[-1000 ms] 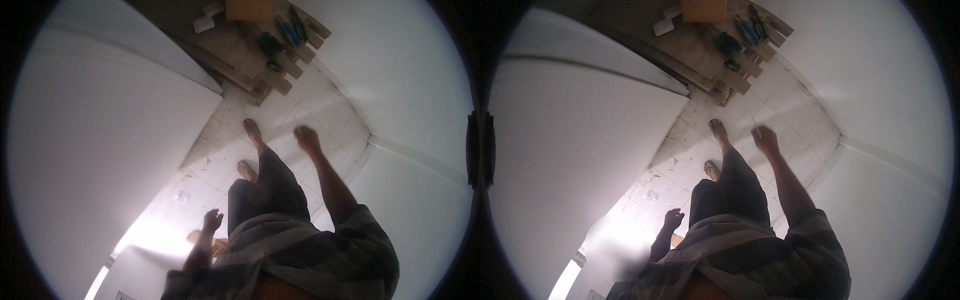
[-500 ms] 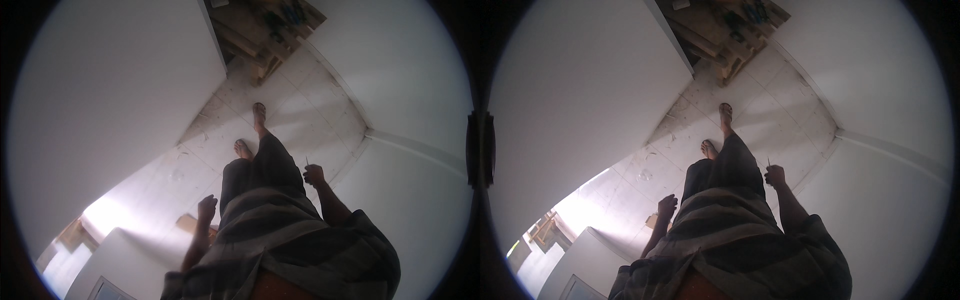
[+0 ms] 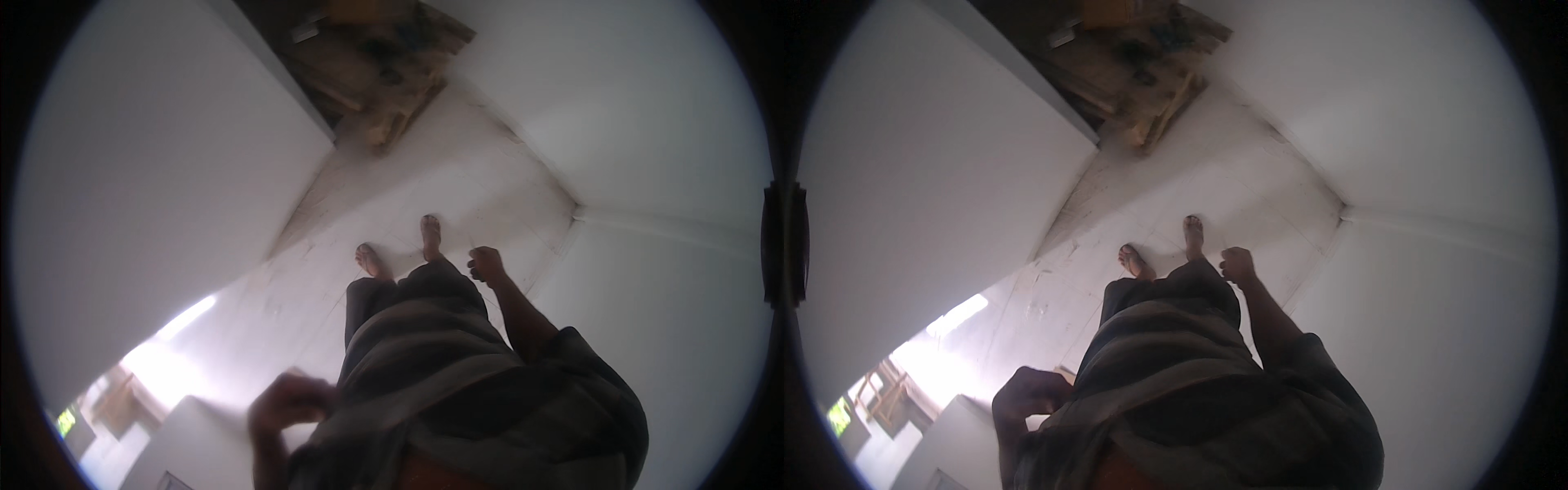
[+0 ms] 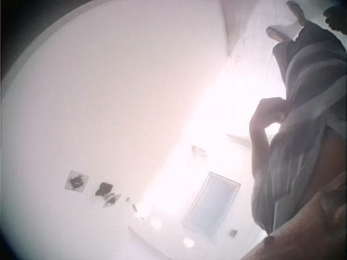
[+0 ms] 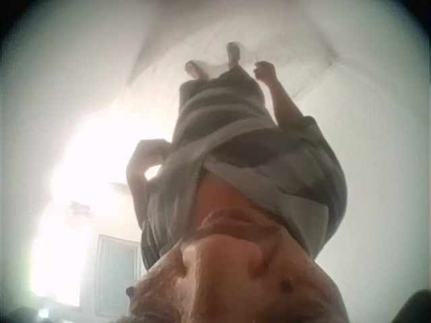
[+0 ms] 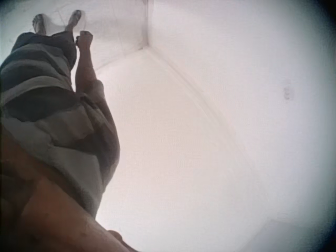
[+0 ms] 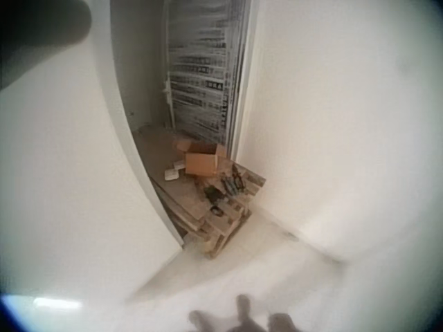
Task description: The person installs an electrical switch into a wall box, connecting wires and securing the device with a screwdriver. The person retrieves tools and components from a nearby box and repeatedly tightens screws to mount the switch.
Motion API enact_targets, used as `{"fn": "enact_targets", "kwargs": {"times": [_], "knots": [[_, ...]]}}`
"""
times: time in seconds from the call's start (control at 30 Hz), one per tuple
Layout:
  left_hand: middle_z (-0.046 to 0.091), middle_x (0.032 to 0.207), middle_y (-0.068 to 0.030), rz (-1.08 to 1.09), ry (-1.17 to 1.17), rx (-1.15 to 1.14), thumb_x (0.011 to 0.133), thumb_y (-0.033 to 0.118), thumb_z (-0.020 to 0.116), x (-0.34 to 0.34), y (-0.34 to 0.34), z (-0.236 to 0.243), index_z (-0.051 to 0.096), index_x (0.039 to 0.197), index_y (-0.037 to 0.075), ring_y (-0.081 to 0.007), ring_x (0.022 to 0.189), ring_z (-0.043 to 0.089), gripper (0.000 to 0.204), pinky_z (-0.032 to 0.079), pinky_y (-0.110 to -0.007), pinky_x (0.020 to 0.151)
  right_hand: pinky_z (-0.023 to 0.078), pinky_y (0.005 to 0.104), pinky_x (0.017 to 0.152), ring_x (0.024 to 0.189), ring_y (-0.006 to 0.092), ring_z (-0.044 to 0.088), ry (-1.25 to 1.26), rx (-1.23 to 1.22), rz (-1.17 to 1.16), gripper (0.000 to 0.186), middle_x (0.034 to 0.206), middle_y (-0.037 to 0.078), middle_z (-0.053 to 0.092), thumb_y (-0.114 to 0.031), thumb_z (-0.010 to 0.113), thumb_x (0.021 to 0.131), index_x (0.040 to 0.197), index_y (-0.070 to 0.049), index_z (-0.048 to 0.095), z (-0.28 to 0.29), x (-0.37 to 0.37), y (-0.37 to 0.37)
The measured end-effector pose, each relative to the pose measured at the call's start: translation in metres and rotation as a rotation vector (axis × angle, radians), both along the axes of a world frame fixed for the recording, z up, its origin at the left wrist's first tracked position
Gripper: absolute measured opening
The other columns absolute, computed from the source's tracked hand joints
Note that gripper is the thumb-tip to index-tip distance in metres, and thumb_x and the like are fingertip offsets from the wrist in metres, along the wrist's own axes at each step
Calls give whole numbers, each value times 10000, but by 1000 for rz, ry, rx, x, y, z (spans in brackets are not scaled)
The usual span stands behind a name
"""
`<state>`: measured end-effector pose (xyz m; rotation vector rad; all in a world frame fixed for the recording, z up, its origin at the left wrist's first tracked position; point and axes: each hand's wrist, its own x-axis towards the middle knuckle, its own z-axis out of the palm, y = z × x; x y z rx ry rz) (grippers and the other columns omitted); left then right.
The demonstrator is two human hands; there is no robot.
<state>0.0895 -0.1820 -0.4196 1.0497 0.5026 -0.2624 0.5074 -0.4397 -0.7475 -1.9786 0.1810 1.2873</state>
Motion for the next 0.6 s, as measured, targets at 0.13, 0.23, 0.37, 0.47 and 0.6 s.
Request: {"fn": "enact_targets", "kwargs": {"times": [0.13,0.23,0.37,0.47,0.6], "knots": [[758,899,-86,-53,88,25,907,56,760,27,-20,7,736,1086,-29,-137,820,716,199,587,-311,756,434,316,384,479,164,557,16,-40,-79,219,738,102,631,-193,632,946,1065,-10,645,2,35,-39],[760,908,-88,-24,47,-65,891,49,777,61,-16,6,739,1082,-28,-144,817,716,210,589,-314,753,422,317,378,464,173,541,49,-24,-136,176,716,104,618,-160,621,938,1029,-9,630,-7,72,-72],[757,909,-97,60,81,-58,865,31,797,84,-37,13,733,1080,-46,-161,827,721,237,590,-326,744,420,326,379,460,184,532,68,-15,-179,151,697,111,609,-132,614,929,1016,-8,612,-22,110,-109],[754,911,-114,176,63,-146,851,9,801,98,-48,16,722,1088,-64,-171,811,720,260,593,-323,714,425,333,384,466,188,533,36,-22,-204,188,701,115,610,-141,615,929,1047,4,601,-9,123,-98],[742,880,-115,416,101,-67,846,-7,795,148,-50,51,711,1085,-62,-166,746,706,260,584,-297,649,433,329,389,478,181,548,21,22,-188,219,735,121,626,-167,618,937,1058,15,601,1,149,-70]]}}
